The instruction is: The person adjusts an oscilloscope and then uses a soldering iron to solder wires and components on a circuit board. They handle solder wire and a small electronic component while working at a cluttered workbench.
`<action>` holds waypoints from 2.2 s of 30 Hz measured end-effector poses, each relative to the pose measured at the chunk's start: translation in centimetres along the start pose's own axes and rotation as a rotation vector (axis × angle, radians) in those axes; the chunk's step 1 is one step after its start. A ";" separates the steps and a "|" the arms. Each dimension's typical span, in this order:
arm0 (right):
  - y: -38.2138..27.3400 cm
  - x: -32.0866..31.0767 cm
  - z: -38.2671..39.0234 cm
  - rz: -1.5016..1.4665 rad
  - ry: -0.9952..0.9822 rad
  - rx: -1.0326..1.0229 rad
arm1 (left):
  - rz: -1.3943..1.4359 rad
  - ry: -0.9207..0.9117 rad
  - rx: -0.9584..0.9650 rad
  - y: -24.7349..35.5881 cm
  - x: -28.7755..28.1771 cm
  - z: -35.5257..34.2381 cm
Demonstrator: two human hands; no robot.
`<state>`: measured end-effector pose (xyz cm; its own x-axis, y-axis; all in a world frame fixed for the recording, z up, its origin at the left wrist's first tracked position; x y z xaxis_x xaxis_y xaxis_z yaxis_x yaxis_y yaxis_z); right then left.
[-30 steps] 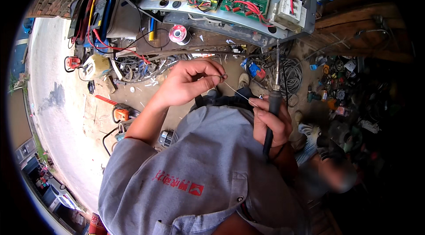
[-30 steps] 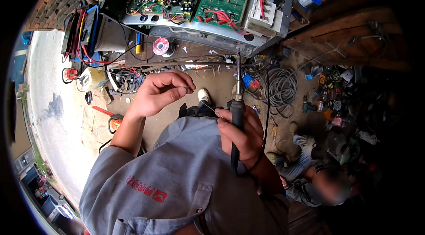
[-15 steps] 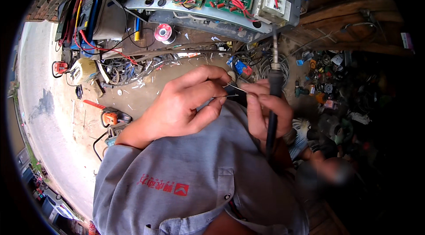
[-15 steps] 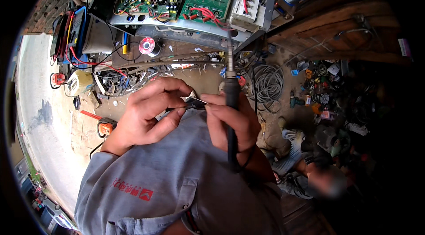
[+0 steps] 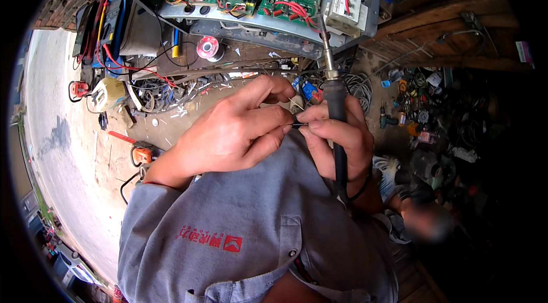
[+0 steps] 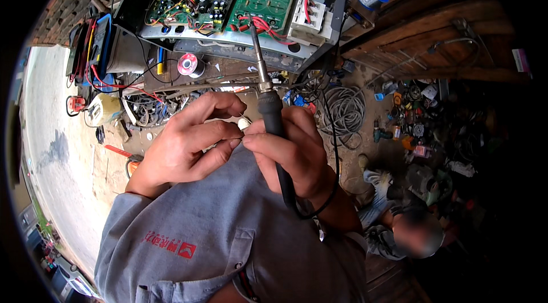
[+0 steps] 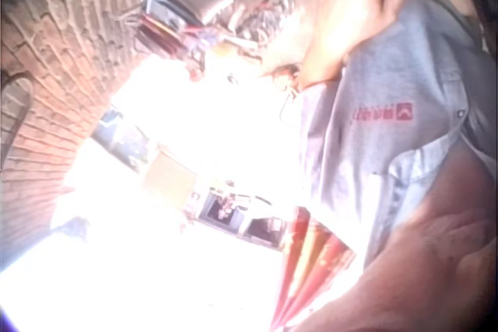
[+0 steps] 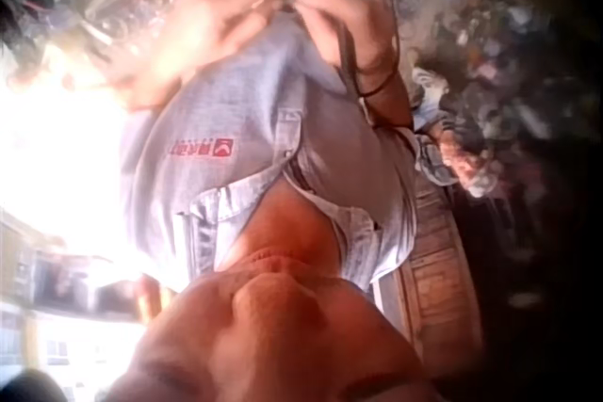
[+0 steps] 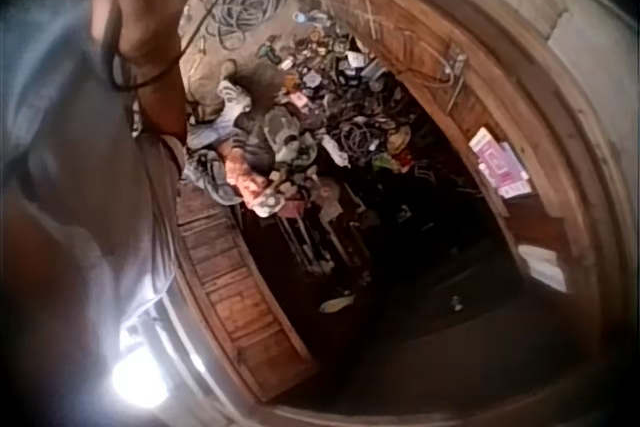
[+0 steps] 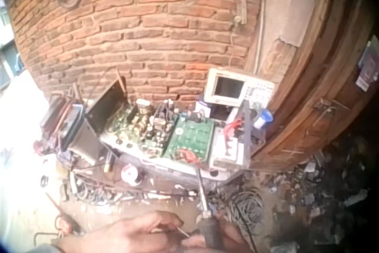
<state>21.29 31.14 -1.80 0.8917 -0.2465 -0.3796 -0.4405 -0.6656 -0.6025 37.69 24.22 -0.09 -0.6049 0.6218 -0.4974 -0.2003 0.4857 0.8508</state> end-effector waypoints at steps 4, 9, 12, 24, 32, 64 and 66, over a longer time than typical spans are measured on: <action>0.3 0.0 -0.1 -0.018 0.019 -0.001 | 0.026 0.004 -0.016 -0.2 0.0 -0.2; 0.5 -0.1 0.2 -0.018 0.072 0.024 | 0.153 0.052 -0.048 -0.9 0.6 -0.5; 0.7 -0.2 0.4 -0.038 0.095 0.038 | 0.205 0.086 -0.068 -1.2 0.9 -0.5; 0.3 -2.3 1.3 -0.093 0.041 0.172 | 0.220 0.116 -0.107 -1.1 1.1 -0.9; 0.4 -1.7 1.8 0.056 0.213 0.195 | 0.202 0.133 -0.104 -1.0 1.3 -1.0; 1.2 -0.8 0.6 0.084 0.108 -0.041 | 0.129 0.100 0.000 -0.7 1.1 -2.2; 1.1 -1.1 0.4 0.087 0.070 -0.036 | 0.157 0.086 -0.017 -0.7 1.0 -2.2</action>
<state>19.80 30.96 -2.38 0.8557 -0.3525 -0.3789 -0.5140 -0.6638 -0.5433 35.55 23.15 -0.85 -0.6935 0.6339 -0.3425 -0.1108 0.3760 0.9200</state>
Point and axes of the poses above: each hand's wrist, its own z-axis away from the middle knuckle, its own x-axis out of the palm, y = z × x, the point moved 3 cm from there along -z, towards the middle knuckle, and after that the axes turned 5 degrees about -x, right-handed, at the moved point
